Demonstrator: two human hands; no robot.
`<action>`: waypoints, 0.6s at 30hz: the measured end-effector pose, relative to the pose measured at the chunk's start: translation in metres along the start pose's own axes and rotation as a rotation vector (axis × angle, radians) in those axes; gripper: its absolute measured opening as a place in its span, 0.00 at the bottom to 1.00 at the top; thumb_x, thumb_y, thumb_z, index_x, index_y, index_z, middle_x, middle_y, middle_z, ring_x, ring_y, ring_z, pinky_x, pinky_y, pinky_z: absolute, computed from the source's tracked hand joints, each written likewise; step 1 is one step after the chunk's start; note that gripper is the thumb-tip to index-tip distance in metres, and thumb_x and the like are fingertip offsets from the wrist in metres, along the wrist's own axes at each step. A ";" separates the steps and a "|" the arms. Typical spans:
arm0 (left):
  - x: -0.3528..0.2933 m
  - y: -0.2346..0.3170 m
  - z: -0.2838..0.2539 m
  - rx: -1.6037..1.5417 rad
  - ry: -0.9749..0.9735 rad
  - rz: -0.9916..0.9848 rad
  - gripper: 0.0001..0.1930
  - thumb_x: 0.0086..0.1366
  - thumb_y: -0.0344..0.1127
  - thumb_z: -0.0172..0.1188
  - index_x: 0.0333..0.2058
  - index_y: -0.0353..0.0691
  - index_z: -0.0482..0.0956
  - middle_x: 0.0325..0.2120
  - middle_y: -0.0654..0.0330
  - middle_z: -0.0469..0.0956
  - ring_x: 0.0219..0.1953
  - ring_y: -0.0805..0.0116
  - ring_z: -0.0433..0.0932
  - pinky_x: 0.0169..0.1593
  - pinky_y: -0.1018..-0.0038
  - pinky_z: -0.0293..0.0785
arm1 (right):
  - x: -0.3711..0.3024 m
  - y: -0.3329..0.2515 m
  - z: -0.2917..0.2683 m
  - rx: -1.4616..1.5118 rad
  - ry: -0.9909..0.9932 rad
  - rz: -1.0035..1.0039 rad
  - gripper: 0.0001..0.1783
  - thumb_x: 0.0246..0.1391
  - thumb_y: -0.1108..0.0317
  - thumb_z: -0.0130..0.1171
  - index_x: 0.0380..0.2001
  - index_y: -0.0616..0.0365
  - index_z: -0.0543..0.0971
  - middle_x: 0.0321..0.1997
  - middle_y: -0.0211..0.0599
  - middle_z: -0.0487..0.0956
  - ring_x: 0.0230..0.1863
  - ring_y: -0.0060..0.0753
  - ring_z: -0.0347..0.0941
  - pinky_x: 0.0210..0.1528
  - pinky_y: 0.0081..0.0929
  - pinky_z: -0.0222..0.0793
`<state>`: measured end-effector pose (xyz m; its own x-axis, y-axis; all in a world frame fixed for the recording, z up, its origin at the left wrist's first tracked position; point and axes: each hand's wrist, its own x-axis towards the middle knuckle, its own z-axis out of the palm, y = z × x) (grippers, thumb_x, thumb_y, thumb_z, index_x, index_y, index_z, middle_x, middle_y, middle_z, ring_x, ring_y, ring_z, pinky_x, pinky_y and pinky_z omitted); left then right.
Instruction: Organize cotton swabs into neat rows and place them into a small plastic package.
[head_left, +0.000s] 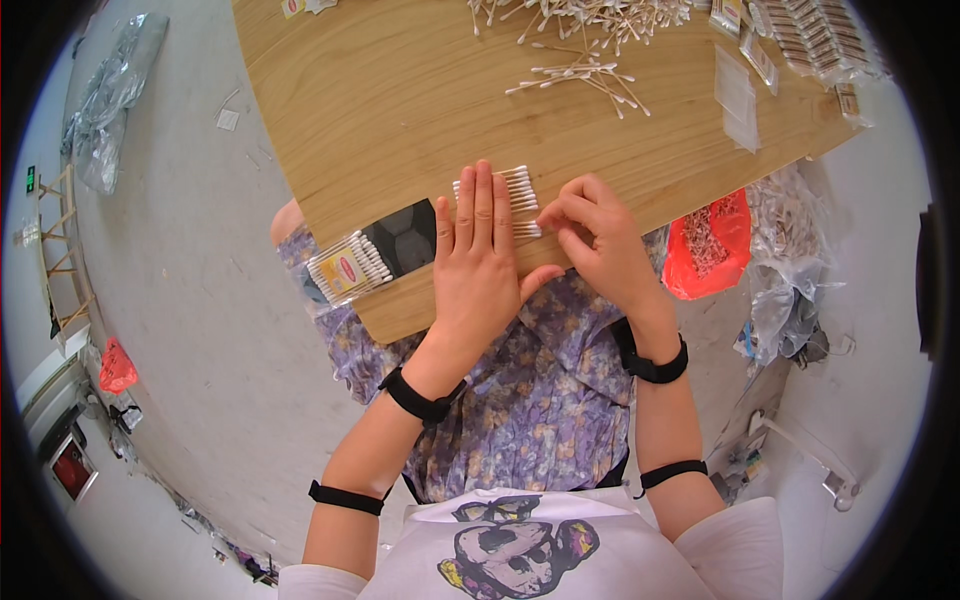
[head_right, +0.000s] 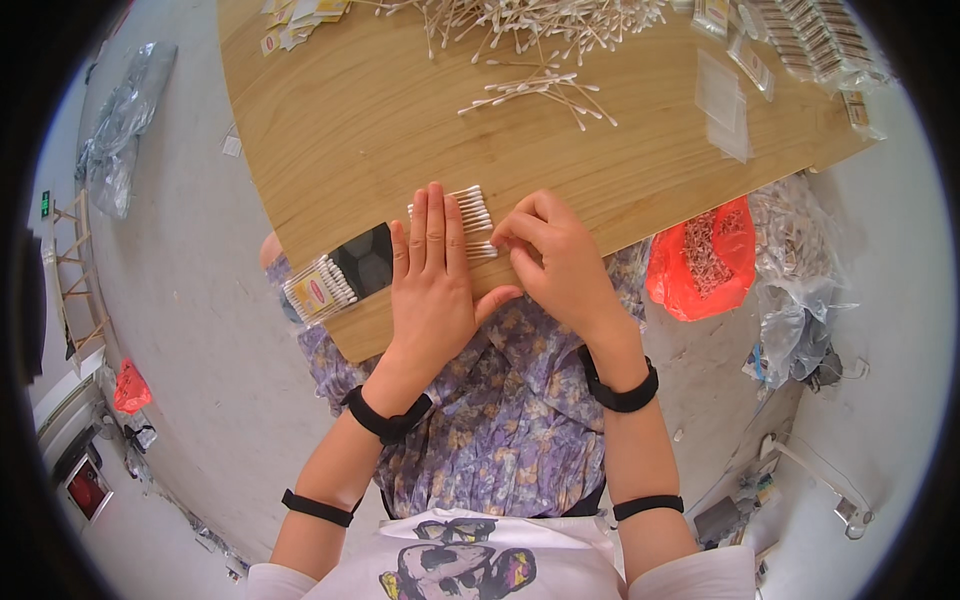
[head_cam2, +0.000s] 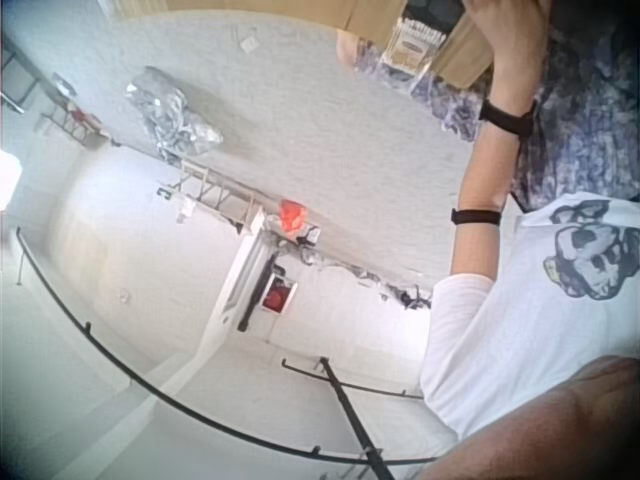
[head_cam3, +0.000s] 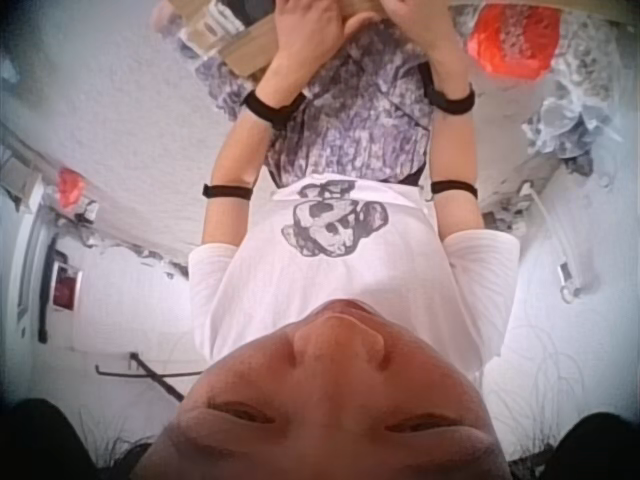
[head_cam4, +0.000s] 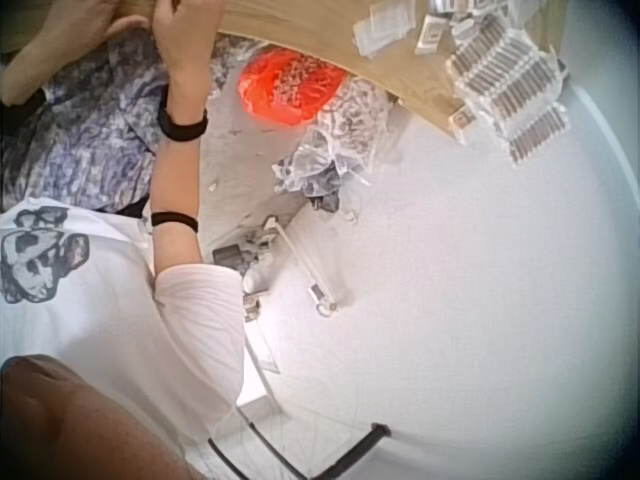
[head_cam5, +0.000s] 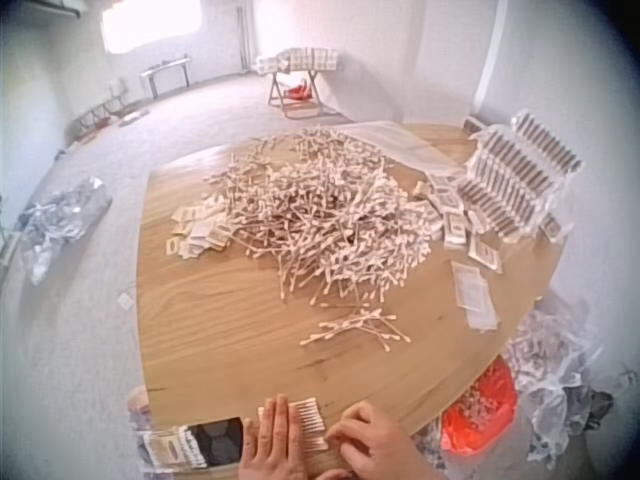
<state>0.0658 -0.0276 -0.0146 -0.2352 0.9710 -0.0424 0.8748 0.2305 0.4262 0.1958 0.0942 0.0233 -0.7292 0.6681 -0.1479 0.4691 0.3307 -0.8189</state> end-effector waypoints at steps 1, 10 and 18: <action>0.000 0.000 0.000 0.000 -0.002 -0.001 0.60 0.57 0.72 0.57 0.70 0.25 0.48 0.73 0.41 0.45 0.77 0.47 0.41 0.75 0.49 0.35 | 0.000 0.000 0.001 0.000 0.000 0.000 0.11 0.53 0.82 0.54 0.38 0.61 0.81 0.38 0.38 0.74 0.38 0.36 0.74 0.40 0.30 0.71; 0.000 -0.001 0.001 -0.015 -0.004 0.002 0.60 0.57 0.71 0.58 0.70 0.25 0.48 0.73 0.40 0.45 0.77 0.46 0.41 0.75 0.48 0.36 | 0.003 0.000 0.006 0.072 0.066 0.044 0.12 0.55 0.82 0.53 0.41 0.59 0.80 0.38 0.39 0.74 0.38 0.37 0.75 0.40 0.31 0.72; 0.000 -0.001 0.001 -0.023 0.004 -0.002 0.60 0.57 0.71 0.59 0.70 0.25 0.49 0.73 0.40 0.45 0.77 0.47 0.41 0.75 0.49 0.34 | 0.004 -0.009 0.005 0.107 0.061 0.114 0.14 0.55 0.80 0.54 0.44 0.56 0.79 0.37 0.39 0.74 0.39 0.38 0.74 0.41 0.32 0.71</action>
<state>0.0652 -0.0281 -0.0158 -0.2383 0.9704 -0.0401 0.8645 0.2308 0.4465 0.1857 0.0905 0.0271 -0.6412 0.7375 -0.2120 0.4890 0.1797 -0.8536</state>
